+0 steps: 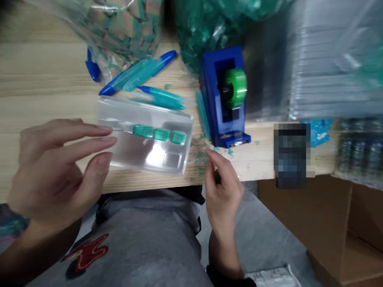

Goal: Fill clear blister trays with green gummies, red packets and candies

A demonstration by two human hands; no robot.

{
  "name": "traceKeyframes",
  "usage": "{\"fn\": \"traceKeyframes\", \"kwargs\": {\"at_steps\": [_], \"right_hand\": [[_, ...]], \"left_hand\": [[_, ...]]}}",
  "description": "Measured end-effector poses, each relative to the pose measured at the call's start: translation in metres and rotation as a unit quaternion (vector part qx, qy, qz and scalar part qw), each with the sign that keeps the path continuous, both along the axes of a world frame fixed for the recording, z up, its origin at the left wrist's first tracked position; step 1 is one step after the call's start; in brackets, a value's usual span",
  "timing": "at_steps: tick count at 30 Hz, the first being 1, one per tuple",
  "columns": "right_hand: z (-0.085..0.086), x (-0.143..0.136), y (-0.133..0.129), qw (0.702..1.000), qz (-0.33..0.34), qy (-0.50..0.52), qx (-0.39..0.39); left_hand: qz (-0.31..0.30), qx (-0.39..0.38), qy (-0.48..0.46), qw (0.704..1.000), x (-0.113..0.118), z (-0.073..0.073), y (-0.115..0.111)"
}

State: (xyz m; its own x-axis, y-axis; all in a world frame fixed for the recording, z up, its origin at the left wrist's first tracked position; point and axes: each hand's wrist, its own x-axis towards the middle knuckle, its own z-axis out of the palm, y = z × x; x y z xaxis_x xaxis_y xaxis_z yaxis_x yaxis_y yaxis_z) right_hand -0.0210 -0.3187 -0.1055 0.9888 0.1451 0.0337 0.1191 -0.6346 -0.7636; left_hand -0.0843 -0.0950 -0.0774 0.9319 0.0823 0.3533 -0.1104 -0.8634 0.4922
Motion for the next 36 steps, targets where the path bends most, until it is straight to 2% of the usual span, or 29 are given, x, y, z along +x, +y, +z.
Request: {"fn": "traceKeyframes", "kwargs": {"at_steps": [2,3,6,9,11,13,16,19,23,26,32,36], "right_hand": [[-0.002,-0.001,0.000,0.993,-0.038,0.054,0.102],[-0.002,-0.001,0.000,0.979,-0.058,0.096,0.173],[-0.002,-0.002,-0.002,0.893,-0.090,0.247,0.366],[0.003,-0.004,-0.004,0.813,-0.093,0.340,0.463],[0.007,-0.007,-0.005,0.780,-0.087,0.362,0.503],[0.012,-0.010,-0.008,0.763,-0.082,0.364,0.528],[0.017,-0.012,-0.016,0.770,-0.096,0.341,0.530],[0.018,-0.012,-0.025,0.782,-0.122,0.309,0.527],[0.015,-0.010,-0.030,0.768,-0.114,0.321,0.543],[0.015,-0.011,-0.027,0.766,-0.108,0.335,0.538],[0.014,-0.008,-0.030,0.798,-0.143,0.287,0.511],[0.017,-0.002,-0.032,0.792,-0.168,0.259,0.526]], "left_hand": [[-0.037,-0.007,-0.003,0.999,-0.001,0.004,-0.011],[-0.055,-0.011,-0.010,0.998,-0.001,0.005,-0.018],[-0.079,-0.016,-0.042,0.996,0.004,0.008,-0.041],[-0.084,0.011,-0.070,0.994,0.017,0.004,-0.063],[-0.093,0.058,-0.094,0.989,0.029,-0.004,-0.075],[-0.110,0.110,-0.121,0.980,0.041,-0.011,-0.083],[-0.124,0.144,-0.127,0.974,0.052,-0.018,-0.087],[-0.113,0.141,-0.118,0.976,0.055,-0.017,-0.088],[-0.137,0.138,-0.113,0.974,0.055,-0.013,-0.096],[-0.143,0.170,-0.102,0.970,0.060,-0.015,-0.104],[-0.083,0.241,-0.066,0.965,0.067,-0.025,-0.105],[-0.091,0.236,-0.037,0.967,0.059,-0.022,-0.104]]}}
